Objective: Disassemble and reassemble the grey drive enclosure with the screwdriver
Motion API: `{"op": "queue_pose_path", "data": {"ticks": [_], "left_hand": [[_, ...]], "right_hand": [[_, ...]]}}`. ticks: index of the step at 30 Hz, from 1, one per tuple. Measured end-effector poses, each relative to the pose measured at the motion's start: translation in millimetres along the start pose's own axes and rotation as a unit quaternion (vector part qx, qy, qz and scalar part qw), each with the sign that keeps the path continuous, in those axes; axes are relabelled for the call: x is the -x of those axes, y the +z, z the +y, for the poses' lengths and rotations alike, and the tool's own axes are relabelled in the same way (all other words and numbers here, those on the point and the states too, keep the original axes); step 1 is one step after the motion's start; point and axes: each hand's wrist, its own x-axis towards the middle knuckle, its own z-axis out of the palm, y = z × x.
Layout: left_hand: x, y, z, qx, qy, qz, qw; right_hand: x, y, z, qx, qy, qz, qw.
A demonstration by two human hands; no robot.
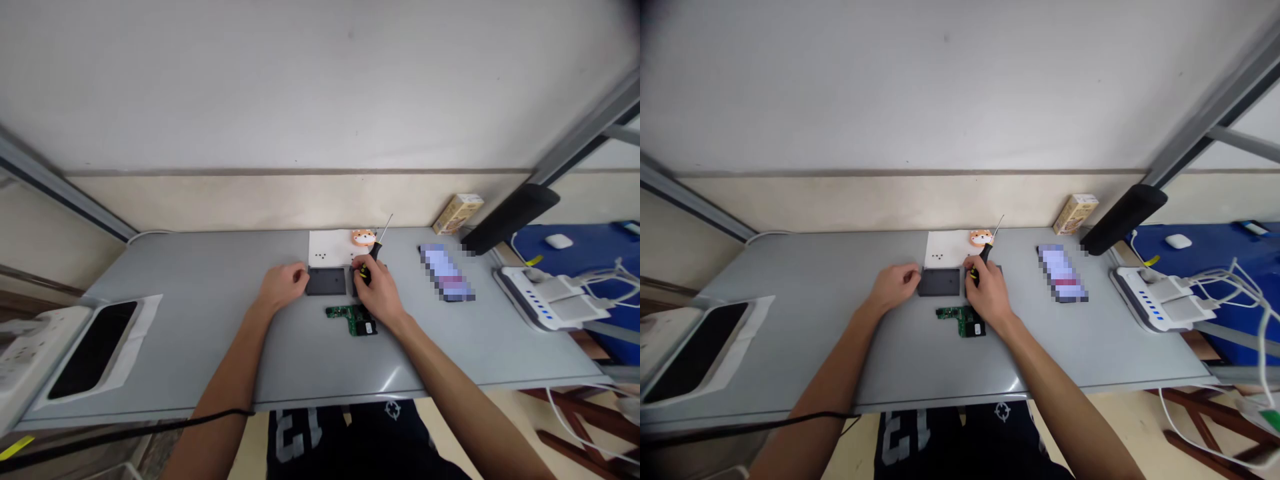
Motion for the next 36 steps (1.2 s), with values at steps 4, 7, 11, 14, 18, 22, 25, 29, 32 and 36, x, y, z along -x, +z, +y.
{"op": "queue_pose_path", "data": {"ticks": [4,7,11,14,18,22,25,29,32,36], "left_hand": [[0.1,-1.0,0.9,-0.011,0.020,-0.011,1.000],[0.0,-0.1,1.1,-0.010,0.018,-0.011,1.000],[-1.7,3.8,-0.3,-0.014,0.005,0.008,1.000],[-3.6,6.9,-2.1,-0.022,-0.006,0.018,1.000],[-4.5,9.4,-3.2,-0.022,-0.014,0.022,0.999],[-4.0,11.0,-3.3,-0.024,-0.014,0.027,0.999],[-3.7,11.3,-2.8,-0.023,-0.019,0.028,0.999],[-3.2,9.4,0.0,-0.017,-0.025,0.029,0.999],[-2.8,7.0,2.7,-0.013,-0.017,0.035,0.999],[-1.9,5.0,4.1,0.005,-0.012,0.032,0.999]], "right_hand": [[-0.9,-0.9,0.0,-0.005,0.007,0.003,1.000],[-1.0,-1.2,0.8,-0.011,0.006,0.001,1.000],[-1.2,0.1,2.3,-0.020,0.005,0.010,1.000],[-1.6,1.5,3.4,-0.020,0.013,0.015,1.000],[-1.2,1.4,3.6,-0.021,0.018,0.010,1.000],[-0.5,0.3,3.5,-0.021,0.029,0.011,0.999],[-0.5,0.1,3.0,-0.023,0.028,0.010,0.999],[0.5,-0.2,0.0,-0.053,0.020,0.017,0.998],[1.7,-1.5,-2.4,-0.083,0.025,0.026,0.996],[1.7,-3.6,-2.2,-0.064,0.027,0.039,0.997]]}}
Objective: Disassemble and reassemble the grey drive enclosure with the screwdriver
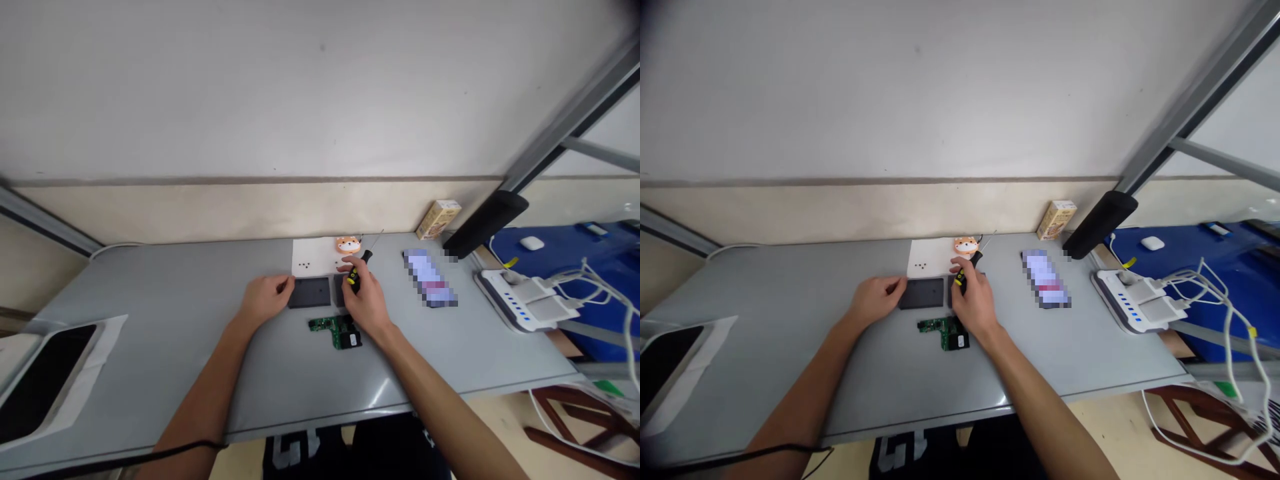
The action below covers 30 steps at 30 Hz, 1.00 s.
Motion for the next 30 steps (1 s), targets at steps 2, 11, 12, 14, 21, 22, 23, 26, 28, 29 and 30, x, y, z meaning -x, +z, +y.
{"op": "queue_pose_path", "data": {"ticks": [2,11,12,14,21,22,23,26,28,29,30], "left_hand": [[0.4,-0.5,-0.3,0.005,0.001,0.000,1.000],[1.5,-2.6,-1.6,0.031,0.010,-0.009,0.999],[1.6,-2.6,-1.6,0.035,0.009,-0.007,0.999],[1.6,-2.4,-1.5,0.045,0.005,-0.006,0.999],[0.6,-3.7,-0.2,0.054,-0.006,-0.009,0.999],[0.6,-4.0,-0.2,0.055,-0.007,-0.010,0.998],[0.7,-4.3,-0.3,0.056,-0.007,-0.011,0.998],[1.5,-4.2,0.0,0.063,-0.007,-0.010,0.998],[2.2,-3.5,0.7,0.063,-0.006,-0.005,0.998],[2.5,-3.0,1.1,0.060,-0.004,-0.001,0.998],[2.7,-2.5,1.5,0.055,-0.002,0.003,0.998]], "right_hand": [[-0.8,-0.4,0.9,0.022,-0.005,0.001,1.000],[-1.4,2.2,3.5,0.008,-0.003,0.016,1.000],[-1.4,2.4,4.0,0.011,-0.001,0.013,1.000],[-1.7,2.6,5.1,0.019,0.000,0.011,1.000],[-3.7,1.4,7.3,0.010,0.003,0.017,1.000],[-3.7,0.9,7.1,0.009,0.001,0.017,1.000],[-3.6,0.4,6.9,0.008,-0.001,0.017,1.000],[-3.2,-0.5,6.2,0.022,-0.010,0.011,1.000],[-3.1,-0.5,6.0,0.047,-0.015,0.007,0.999],[-3.1,-0.3,6.0,0.059,-0.020,0.005,0.998],[-3.2,0.0,6.1,0.069,-0.026,0.002,0.997]]}}
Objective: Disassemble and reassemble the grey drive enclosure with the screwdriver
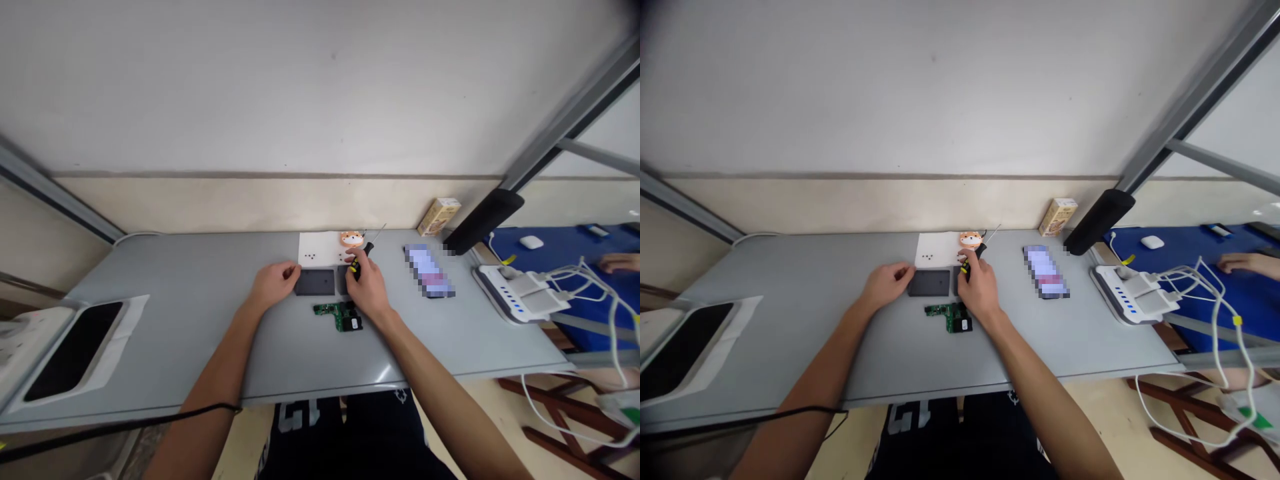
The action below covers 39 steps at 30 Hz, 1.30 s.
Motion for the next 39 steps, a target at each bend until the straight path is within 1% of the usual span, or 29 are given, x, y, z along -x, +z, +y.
{"op": "queue_pose_path", "data": {"ticks": [3,7,15,19,27,39], "left_hand": [[0.0,1.4,0.7,-0.016,0.001,0.007,1.000],[-1.2,3.3,-0.2,-0.029,-0.007,0.003,1.000],[-2.6,8.0,-3.5,-0.051,-0.006,0.003,0.999],[-1.8,6.7,-2.0,-0.049,-0.021,-0.001,0.999],[-0.9,7.4,-3.8,-0.038,-0.017,0.002,0.999],[-3.3,3.9,-4.5,-0.009,-0.009,-0.008,1.000]], "right_hand": [[-0.4,0.6,0.3,0.010,-0.014,-0.003,1.000],[-1.1,0.4,0.8,0.006,-0.007,-0.005,1.000],[-1.7,0.8,5.4,0.010,-0.018,-0.012,1.000],[-1.3,1.4,6.4,0.006,-0.015,-0.012,1.000],[0.2,0.2,4.9,0.031,-0.031,-0.023,0.999],[0.6,-3.3,4.6,0.028,-0.014,-0.024,0.999]]}}
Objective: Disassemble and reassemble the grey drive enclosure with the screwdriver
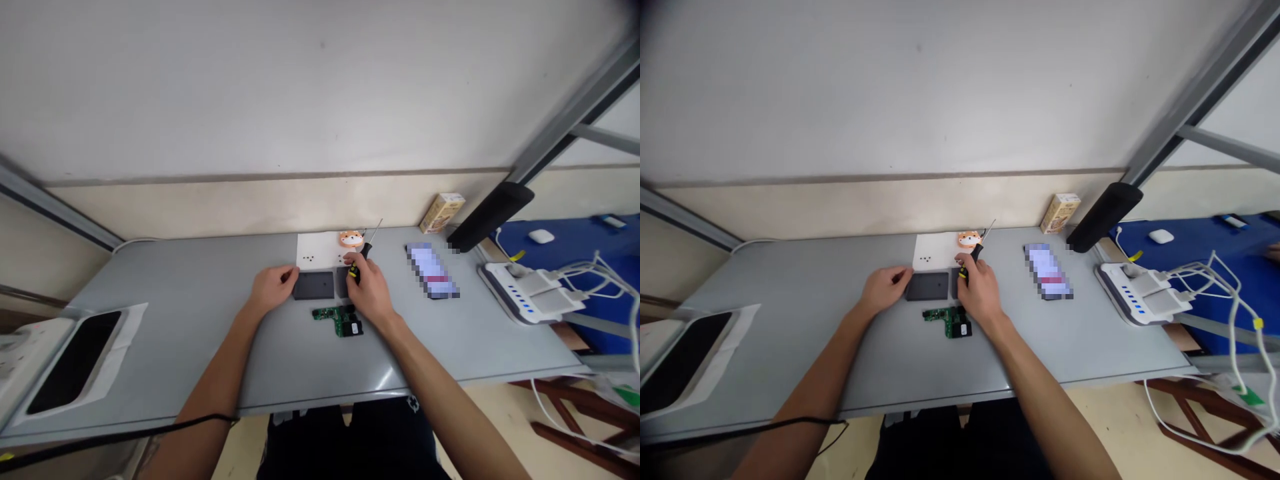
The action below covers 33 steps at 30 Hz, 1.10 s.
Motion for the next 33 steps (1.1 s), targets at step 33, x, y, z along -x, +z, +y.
{"op": "queue_pose_path", "data": {"ticks": [33], "left_hand": [[2.9,-5.1,1.9,-0.013,0.034,-0.038,0.999]], "right_hand": [[44.4,-47.6,-12.0,-0.036,-0.130,-0.100,0.986]]}}
